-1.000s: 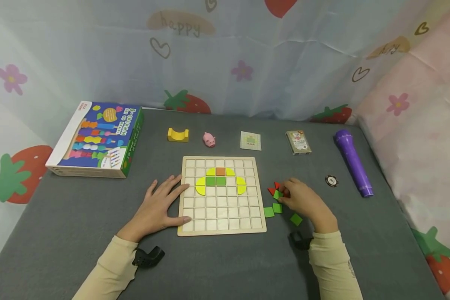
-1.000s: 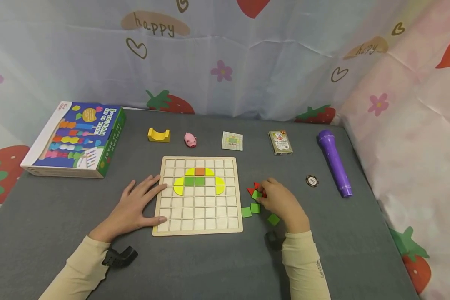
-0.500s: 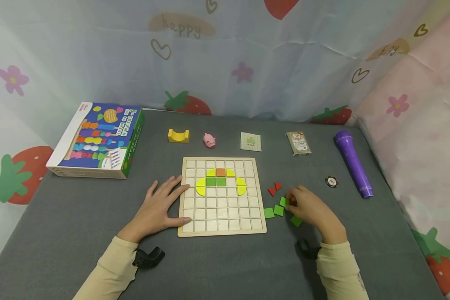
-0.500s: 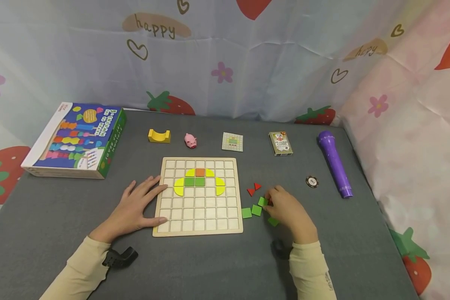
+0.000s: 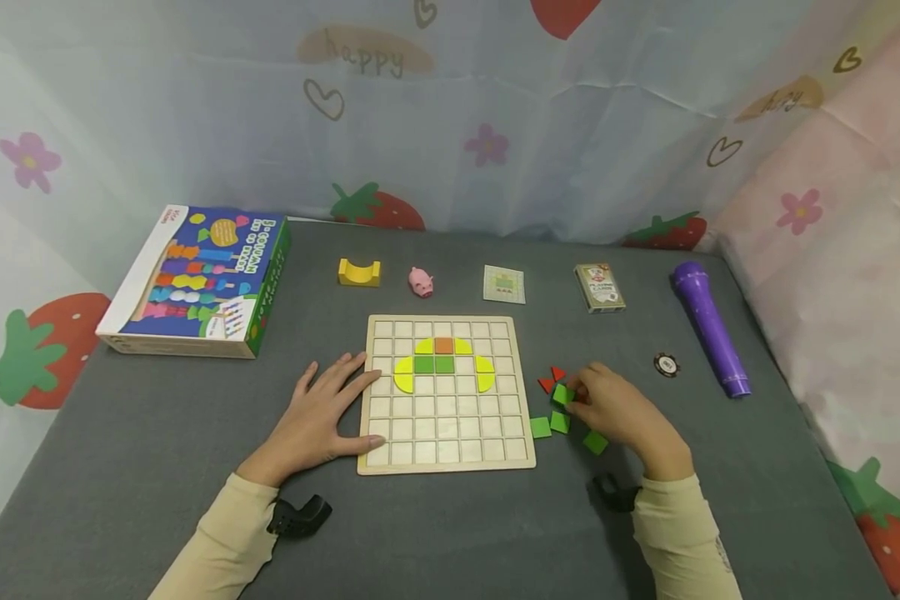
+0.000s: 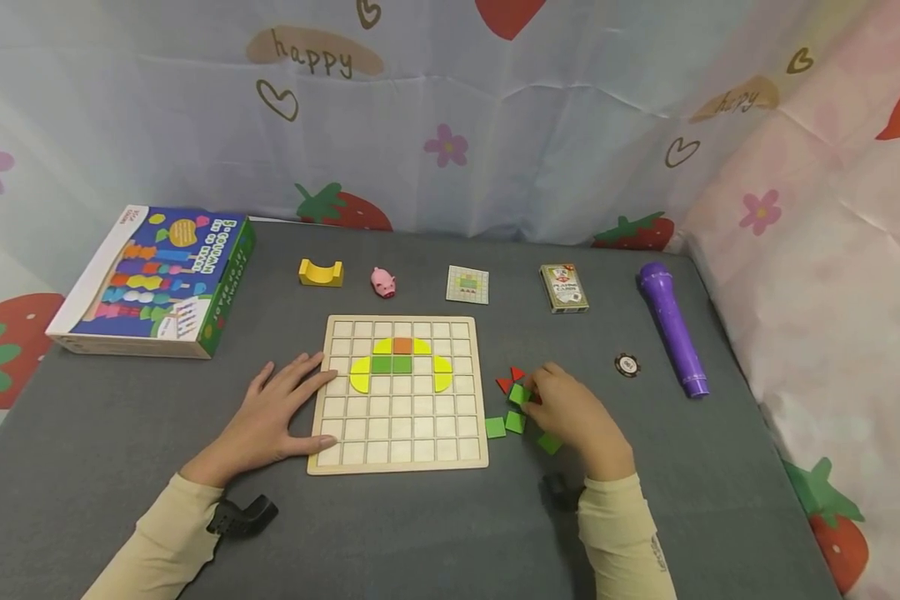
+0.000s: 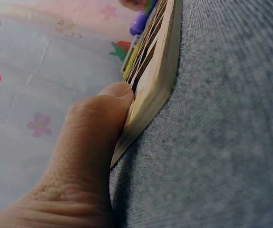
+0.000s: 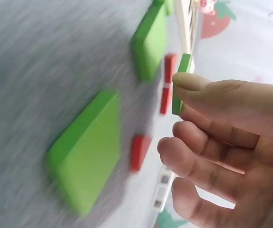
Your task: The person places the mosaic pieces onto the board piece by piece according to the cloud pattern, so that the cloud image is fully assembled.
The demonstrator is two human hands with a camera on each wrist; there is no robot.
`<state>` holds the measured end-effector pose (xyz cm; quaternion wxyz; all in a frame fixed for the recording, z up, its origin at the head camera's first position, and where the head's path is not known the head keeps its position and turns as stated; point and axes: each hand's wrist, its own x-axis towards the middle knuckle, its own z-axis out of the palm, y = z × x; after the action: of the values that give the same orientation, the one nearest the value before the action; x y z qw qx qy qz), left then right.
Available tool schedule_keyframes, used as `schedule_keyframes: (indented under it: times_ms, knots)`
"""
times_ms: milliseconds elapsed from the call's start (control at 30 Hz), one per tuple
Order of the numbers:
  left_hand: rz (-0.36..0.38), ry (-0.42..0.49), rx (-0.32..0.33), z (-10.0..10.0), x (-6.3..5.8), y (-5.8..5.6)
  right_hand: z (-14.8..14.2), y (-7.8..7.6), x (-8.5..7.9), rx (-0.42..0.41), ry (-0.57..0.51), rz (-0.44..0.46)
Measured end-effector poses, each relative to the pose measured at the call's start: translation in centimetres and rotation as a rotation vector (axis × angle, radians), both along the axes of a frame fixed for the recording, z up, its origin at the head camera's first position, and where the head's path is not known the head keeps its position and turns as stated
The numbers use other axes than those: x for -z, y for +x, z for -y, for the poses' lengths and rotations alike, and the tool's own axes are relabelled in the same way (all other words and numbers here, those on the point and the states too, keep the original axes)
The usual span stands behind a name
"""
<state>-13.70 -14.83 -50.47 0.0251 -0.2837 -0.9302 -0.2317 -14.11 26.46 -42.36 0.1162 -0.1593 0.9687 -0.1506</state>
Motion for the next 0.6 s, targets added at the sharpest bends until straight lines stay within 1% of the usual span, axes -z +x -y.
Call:
schedule_keyframes:
  times_ms: [67, 167, 367, 467, 600]
  knots:
    - [0.0, 0.002, 0.002, 0.0, 0.1, 0.0, 0.6, -0.3, -0.2, 0.001, 0.001, 0.006]
    - [0.001, 0.003, 0.001, 0.0, 0.1, 0.0, 2.0, -1.0, -0.5, -0.023, 0.009, 0.002]
    - [-0.002, 0.004, -0.003, 0.0, 0.1, 0.0, 5.3, -2.5, -1.2, -0.104, 0.014, -0.034]
    - [-0.001, 0.001, -0.002, 0.0, 0.1, -0.1, 6.9, -3.2, -1.1, -0.131, 0.004, -0.033]
    - [0.002, -0.001, -0.002, 0.0, -0.1, 0.0, 8.9, -4.2, -0.7, -0.165, -0.009, -0.002]
